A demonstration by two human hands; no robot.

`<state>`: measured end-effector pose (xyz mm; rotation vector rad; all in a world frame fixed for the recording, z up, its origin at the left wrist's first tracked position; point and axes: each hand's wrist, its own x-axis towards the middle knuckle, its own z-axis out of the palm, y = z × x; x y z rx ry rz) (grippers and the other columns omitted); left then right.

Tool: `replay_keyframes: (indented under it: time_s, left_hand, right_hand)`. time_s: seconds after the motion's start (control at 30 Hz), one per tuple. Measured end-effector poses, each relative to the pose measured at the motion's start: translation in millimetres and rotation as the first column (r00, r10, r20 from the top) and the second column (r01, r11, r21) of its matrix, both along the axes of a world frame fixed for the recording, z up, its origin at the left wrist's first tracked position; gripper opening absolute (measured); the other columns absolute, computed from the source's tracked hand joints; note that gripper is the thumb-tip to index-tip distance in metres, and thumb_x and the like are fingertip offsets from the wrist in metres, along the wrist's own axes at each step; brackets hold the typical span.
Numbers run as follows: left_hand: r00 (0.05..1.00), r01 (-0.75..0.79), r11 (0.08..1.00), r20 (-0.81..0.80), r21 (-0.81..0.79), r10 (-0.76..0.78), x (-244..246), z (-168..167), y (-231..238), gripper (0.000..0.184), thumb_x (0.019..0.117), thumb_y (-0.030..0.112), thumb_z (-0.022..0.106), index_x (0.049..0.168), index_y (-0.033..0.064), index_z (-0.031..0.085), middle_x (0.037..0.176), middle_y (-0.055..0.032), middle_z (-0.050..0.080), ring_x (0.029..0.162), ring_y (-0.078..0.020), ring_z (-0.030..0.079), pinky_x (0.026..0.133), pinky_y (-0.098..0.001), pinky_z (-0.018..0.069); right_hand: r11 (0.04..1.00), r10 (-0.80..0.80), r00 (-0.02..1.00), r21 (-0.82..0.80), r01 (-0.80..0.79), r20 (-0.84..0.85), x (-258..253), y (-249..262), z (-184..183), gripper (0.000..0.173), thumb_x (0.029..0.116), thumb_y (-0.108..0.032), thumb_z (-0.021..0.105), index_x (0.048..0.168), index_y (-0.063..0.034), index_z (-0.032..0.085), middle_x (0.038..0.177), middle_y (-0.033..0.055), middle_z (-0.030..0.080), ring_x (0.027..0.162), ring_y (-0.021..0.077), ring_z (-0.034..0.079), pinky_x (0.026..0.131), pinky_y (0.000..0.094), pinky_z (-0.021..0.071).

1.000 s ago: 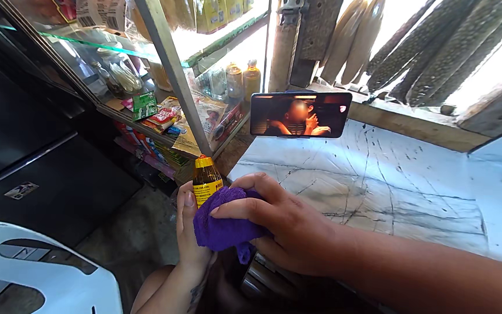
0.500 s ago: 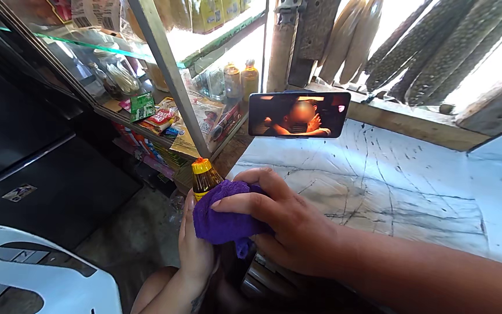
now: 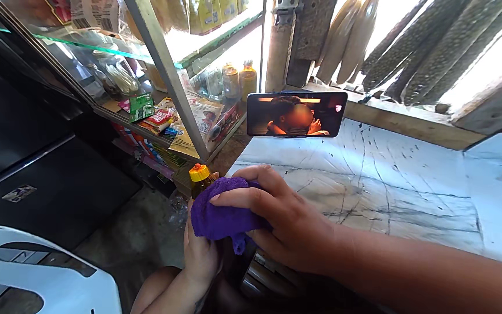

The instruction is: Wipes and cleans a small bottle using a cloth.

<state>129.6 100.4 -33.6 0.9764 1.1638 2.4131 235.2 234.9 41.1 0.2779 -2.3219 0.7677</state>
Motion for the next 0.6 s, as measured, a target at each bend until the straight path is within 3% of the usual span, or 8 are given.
replay_keyframes:
  time_s: [0.13,0.5,0.6]
  left_hand:
    - [1.0,0.02,1.0,-0.012,0.008,-0.02,0.0,0.4,0.6,0.031,0.0993,0.05,0.054,0.109,0.0265,0.071,0.101,0.0095,0.074,0.094,-0.0012,0.069,0.084,-0.023,0.0574]
    - [1.0,-0.02,0.999,0.005,-0.032,0.02,-3.6,2.6,0.4,0.035,0.1035,0.049,0.047,0.109,0.0243,0.071,0.102,0.0074,0.074,0.096,-0.0028,0.069,0.085,-0.0242,0.0578]
    - [0.997,-0.03,1.0,0.071,-0.01,0.03,-4.8,3.2,0.9,0.037,0.1046,0.047,0.047,0.123,0.0188,0.063,0.107,0.0038,0.072,0.098,-0.0064,0.069,0.085,-0.0262,0.0584]
  right_hand:
    - [1.0,-0.021,1.0,-0.019,0.02,-0.006,-0.3,0.6,0.5,0.042,0.0901,-0.012,0.066,0.131,-0.0222,0.065,0.129,0.0077,0.056,0.12,0.0158,0.057,0.094,0.0305,0.0552]
    - [1.0,-0.003,0.999,-0.026,0.004,0.041,0.1,0.9,-0.2,0.041,0.0915,-0.013,0.066,0.131,-0.0231,0.065,0.13,0.0086,0.056,0.119,0.0163,0.059,0.091,0.0315,0.0568]
    - [1.0,0.011,0.999,-0.019,-0.01,0.041,-0.5,0.9,-0.9,0.04,0.0915,-0.013,0.066,0.131,-0.0222,0.066,0.129,0.0093,0.057,0.117,0.0165,0.059,0.09,0.0308,0.0568]
